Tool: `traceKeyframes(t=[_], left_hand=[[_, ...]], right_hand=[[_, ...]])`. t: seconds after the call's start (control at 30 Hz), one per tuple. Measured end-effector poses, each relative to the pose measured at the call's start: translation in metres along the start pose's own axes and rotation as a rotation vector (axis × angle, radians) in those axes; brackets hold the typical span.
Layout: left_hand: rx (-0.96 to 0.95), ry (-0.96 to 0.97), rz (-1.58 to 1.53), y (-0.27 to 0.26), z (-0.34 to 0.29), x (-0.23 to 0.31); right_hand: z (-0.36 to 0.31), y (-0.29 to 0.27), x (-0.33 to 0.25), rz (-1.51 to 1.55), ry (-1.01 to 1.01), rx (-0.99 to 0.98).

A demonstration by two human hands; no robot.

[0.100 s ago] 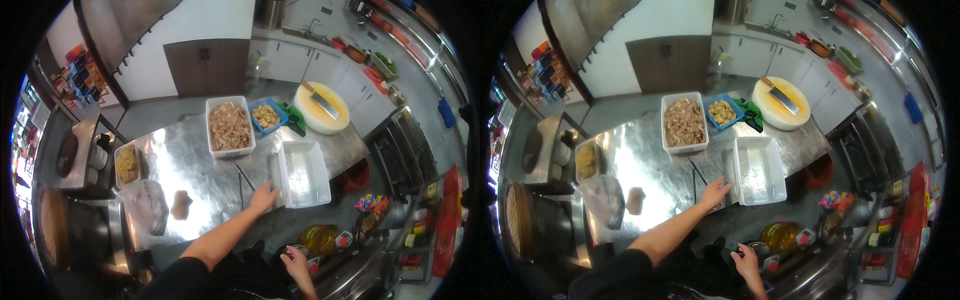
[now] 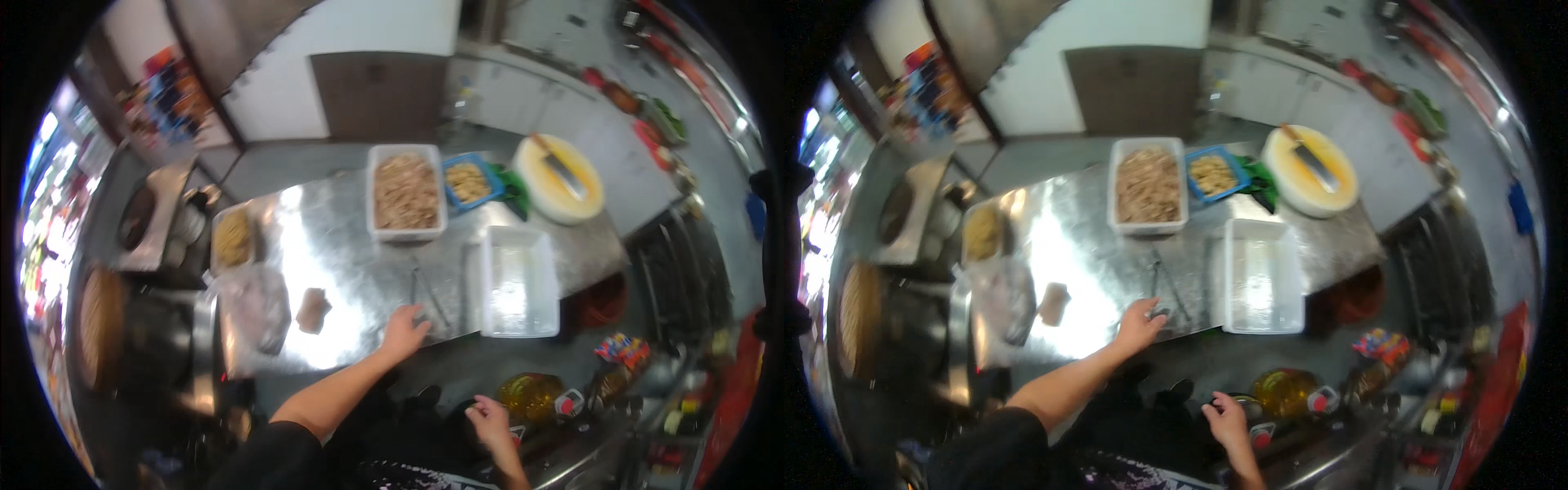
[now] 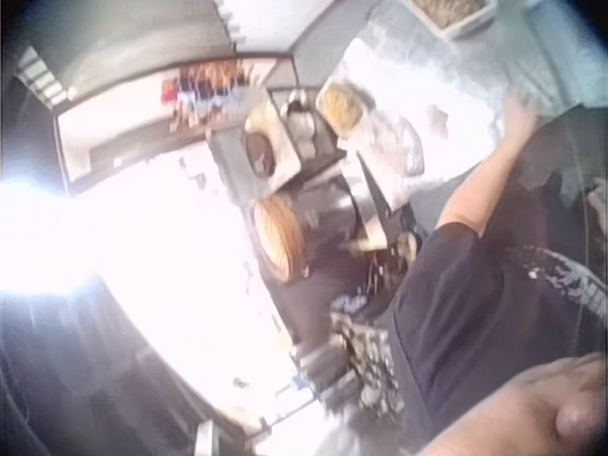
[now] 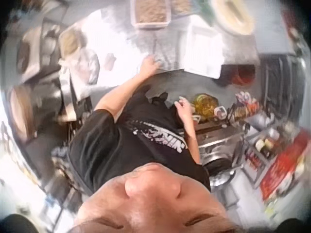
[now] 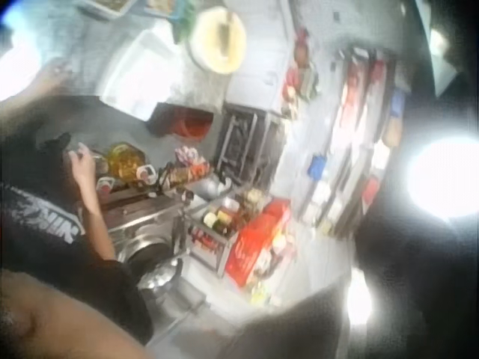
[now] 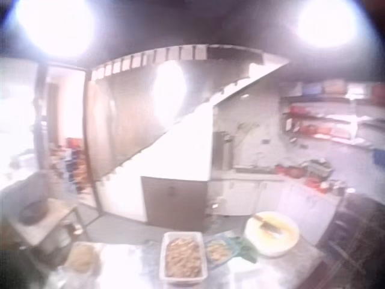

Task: The person prepares ingredients in a commercial kitchen. They chop ginger on a cutting board, wash raw meat in a sink, and rinse dried mushrooms under running water, placing each into a metal bowl.

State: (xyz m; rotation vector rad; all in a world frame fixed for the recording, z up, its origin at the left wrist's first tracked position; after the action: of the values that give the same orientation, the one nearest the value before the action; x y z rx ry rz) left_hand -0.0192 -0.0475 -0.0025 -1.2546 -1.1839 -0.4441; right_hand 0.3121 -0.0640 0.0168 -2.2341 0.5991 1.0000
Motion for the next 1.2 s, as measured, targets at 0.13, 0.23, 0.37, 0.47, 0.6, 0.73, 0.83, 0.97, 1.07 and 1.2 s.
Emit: traceKeyframes(t=[0.13,0.23,0.37,0.47,0.6,0.73,0.83,0.97,1.07,1.2], left_hand=[[0.333,-0.105,0.335,-0.095,-0.069,-0.04],[0.428,-0.086,0.268,-0.153,-0.062,-0.057],[0.276,-0.597,0.414,-0.182,-0.018,-0.083],[0.198,-0.764,0.483,-0.181,-0.009,-0.095],[0.085,-0.556,0.242,-0.182,-0.017,-0.109],[0.15,-0.196,-0.76,-0.182,-0.068,-0.098],[0.038,-0.323,-1.418,-0.196,-0.114,-0.092],[0.115,-0.296,-1.692,-0.215,-0.149,-0.091],[0.301,-0.328,-1.324,-0.237,-0.181,-0.109],[0.545,-0.52,-1.06,-0.265,-0.231,-0.135]], right_hand=[[0.027,-0.033,0.011,-0.053,0.091,-0.073],[0.042,-0.046,0.003,-0.07,0.052,-0.12],[0.06,-0.026,-0.036,-0.264,-0.004,-0.219],[0.07,0.006,-0.078,-0.279,-0.058,-0.264],[0.083,0.064,-0.146,-0.381,-0.228,-0.318],[0.091,0.129,-0.223,-0.355,-0.479,-0.345],[0.095,0.185,-0.269,-0.269,-0.587,-0.389],[0.09,0.262,-0.297,-0.621,-1.066,-0.399],[0.113,0.301,-0.305,-0.711,-0.978,-0.622],[0.184,0.354,-0.333,-0.704,-1.159,-0.449]])
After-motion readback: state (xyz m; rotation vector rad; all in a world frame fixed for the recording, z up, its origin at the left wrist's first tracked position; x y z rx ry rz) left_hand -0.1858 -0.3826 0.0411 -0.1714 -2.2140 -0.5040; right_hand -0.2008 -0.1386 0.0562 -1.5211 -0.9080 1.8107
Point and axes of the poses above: each hand's wrist, its own z-axis towards the middle knuckle, its own y-axis out of the palm, x = y × z, the point moved 1 cm from there along z, towards the middle knuckle, and after that the axes turned 10 degrees about -x, right-handed, at the moved point
